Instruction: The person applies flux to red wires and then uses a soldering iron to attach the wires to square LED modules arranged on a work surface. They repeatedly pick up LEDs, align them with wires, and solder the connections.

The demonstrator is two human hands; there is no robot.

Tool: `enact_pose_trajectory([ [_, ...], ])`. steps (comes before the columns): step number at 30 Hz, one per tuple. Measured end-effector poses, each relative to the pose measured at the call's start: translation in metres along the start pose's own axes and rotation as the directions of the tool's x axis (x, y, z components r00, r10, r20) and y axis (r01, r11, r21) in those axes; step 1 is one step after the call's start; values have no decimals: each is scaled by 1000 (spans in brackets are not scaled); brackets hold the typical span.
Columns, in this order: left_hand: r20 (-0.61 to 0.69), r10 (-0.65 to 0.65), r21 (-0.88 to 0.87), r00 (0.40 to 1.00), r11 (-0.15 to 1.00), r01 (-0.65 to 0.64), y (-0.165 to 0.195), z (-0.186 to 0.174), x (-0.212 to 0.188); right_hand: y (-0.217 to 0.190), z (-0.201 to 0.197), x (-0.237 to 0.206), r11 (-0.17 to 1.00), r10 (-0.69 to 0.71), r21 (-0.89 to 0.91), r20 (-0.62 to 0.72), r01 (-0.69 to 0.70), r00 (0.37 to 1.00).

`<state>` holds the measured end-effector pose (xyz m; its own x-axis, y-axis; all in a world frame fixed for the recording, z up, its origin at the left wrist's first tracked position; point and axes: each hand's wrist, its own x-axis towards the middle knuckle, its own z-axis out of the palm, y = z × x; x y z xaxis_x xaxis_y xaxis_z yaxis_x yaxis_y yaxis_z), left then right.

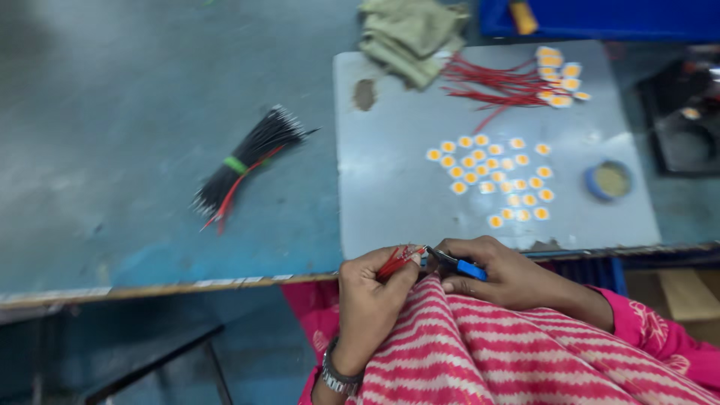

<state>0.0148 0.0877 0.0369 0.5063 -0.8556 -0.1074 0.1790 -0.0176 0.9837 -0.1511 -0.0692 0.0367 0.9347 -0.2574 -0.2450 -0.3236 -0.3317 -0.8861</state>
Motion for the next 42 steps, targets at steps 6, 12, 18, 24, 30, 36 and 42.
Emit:
enact_pose_trajectory([
  [6,-241,-11,42,971,999,22,-10,-39,-25,-9,32,44,999,41,-26,132,-38,990],
  [12,-289,63,51,955,997,-50,-17,-48,-28,-8,32,48,983,-178,76,163,167,970],
  [18,-195,61,91,979,995,-44,-13,-43,-20,-5,27,42,998,-42,54,185,33,982],
  [24,-158,89,56,983,995,-81,-12,-37,-16,-3,24,41,999,17,36,188,-25,982],
  [30,-133,83,38,988,996,-79,-15,-33,-15,1,23,38,997,36,59,162,-46,986],
  [36,-148,60,91,987,995,-47,-14,-30,-15,-2,20,36,998,49,31,157,-54,986],
  [42,-173,41,117,984,993,-21,-14,-28,-15,-7,20,35,999,-32,11,131,31,991],
])
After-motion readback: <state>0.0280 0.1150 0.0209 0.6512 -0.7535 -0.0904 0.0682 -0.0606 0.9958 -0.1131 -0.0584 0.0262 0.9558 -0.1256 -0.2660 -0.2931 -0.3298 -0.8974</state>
